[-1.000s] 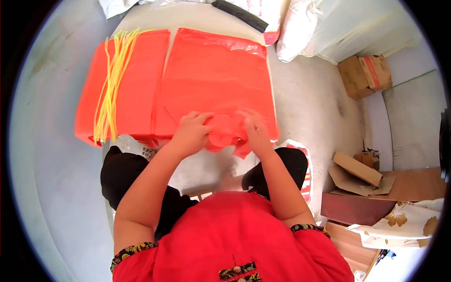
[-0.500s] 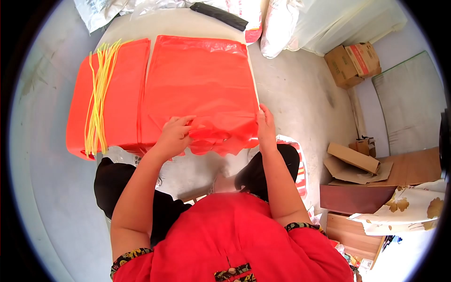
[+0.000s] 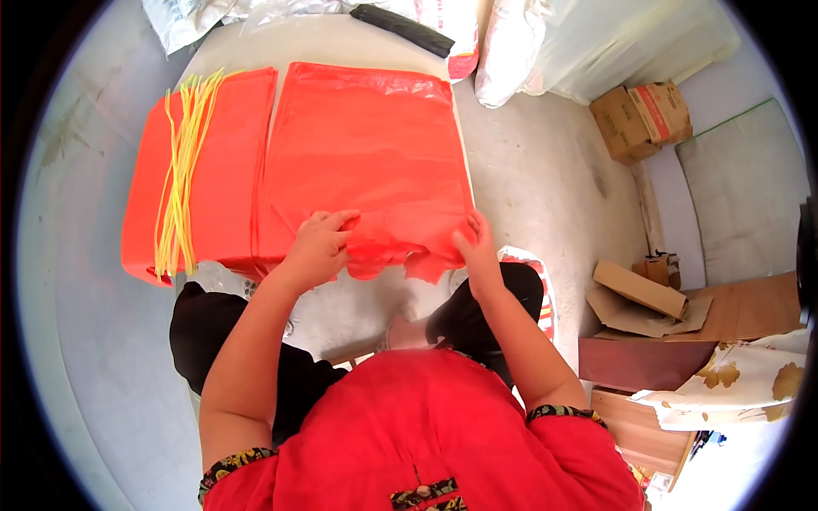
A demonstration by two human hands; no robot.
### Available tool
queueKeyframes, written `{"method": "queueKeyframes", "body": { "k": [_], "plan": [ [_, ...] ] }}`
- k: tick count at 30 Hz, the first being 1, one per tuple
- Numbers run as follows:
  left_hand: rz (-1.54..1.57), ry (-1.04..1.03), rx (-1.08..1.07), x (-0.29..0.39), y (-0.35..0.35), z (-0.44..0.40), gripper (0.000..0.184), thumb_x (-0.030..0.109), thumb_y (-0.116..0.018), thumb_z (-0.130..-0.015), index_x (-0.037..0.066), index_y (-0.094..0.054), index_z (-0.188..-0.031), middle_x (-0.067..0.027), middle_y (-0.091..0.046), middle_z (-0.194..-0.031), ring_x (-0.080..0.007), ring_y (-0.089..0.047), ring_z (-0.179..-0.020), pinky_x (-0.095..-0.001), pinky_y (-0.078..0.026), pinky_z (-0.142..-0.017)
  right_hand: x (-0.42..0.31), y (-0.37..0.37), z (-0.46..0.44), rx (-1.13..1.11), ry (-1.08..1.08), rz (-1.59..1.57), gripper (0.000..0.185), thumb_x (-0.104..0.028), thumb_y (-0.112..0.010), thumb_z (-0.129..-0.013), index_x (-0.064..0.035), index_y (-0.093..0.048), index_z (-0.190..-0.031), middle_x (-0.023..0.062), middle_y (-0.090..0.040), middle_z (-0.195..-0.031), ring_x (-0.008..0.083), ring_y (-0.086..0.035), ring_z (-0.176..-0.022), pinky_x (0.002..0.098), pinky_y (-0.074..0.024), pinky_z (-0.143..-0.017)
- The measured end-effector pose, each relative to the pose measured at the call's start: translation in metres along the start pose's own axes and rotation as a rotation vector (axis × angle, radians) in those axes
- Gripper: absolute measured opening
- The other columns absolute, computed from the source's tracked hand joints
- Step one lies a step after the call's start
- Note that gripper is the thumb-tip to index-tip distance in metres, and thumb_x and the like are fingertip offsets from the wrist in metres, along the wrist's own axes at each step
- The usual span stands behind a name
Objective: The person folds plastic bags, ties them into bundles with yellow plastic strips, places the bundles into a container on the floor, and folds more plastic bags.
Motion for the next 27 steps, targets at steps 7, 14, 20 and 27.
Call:
{"method": "queueKeyframes", "body": {
  "k": [7, 14, 20, 27],
  "plan": [
    [-0.233, -0.081, 0.051, 0.012, -0.002, 0.008, 0.035, 0.011, -0.070, -0.081, 0.015, -0.078, -0.114, -0.0069, -0.058, -0.148, -0.0310, -0.055, -0.122, -0.0483, -0.044, -0.102, 0.035, -0.003, 0.088, -0.150, -0.124, -0.134, 0.071, 0.002, -0.066, -0.095, -0.0043, -0.033, -0.158, 0.0152, -0.056, -0.141, 0.0215, -0.058, -0.129, 0.0345, -0.0492, -0.107],
    [-0.311, -0.105, 0.046, 0.026, 0.001, 0.009, 0.047, 0.009, -0.070, -0.080, 0.020, -0.075, -0.126, -0.0066, -0.057, -0.147, -0.0299, -0.055, -0.120, -0.0462, -0.044, -0.102, -0.020, 0.024, 0.082, -0.091, 0.127, 0.244, 0.040, 0.006, -0.066, -0.091, -0.0006, -0.059, -0.130, 0.0088, -0.053, -0.143, 0.0145, -0.061, -0.116, 0.0289, -0.0513, -0.098],
    [-0.351, -0.147, 0.036, 0.026, -0.001, 0.011, 0.054, 0.006, -0.072, -0.078, 0.022, -0.073, -0.130, -0.0065, -0.061, -0.140, -0.0283, -0.056, -0.117, -0.0445, -0.045, -0.102, -0.088, -0.022, 0.023, -0.348, 0.042, 0.205, 0.029, -0.006, -0.067, -0.095, -0.0032, -0.067, -0.124, 0.0049, -0.067, -0.117, 0.0124, -0.062, -0.107, 0.0274, -0.0503, -0.092],
    [-0.310, -0.185, 0.067, 0.026, 0.002, 0.011, 0.048, 0.008, -0.073, -0.077, 0.019, -0.075, -0.124, -0.0062, -0.063, -0.138, -0.0272, -0.057, -0.116, -0.0433, -0.045, -0.099, -0.090, -0.096, -0.032, -0.592, -0.195, -0.077, 0.037, -0.022, -0.059, -0.104, -0.0023, -0.061, -0.135, 0.0043, -0.068, -0.116, 0.0153, -0.066, -0.105, 0.0308, -0.0522, -0.095]
  ]
}}
Point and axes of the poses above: each hand's wrist, its own z-axis away from the middle knuckle, its own y-axis out of the back of the hand, x = y × z, the point moved 6 cm from there along -z, towards the middle knuckle
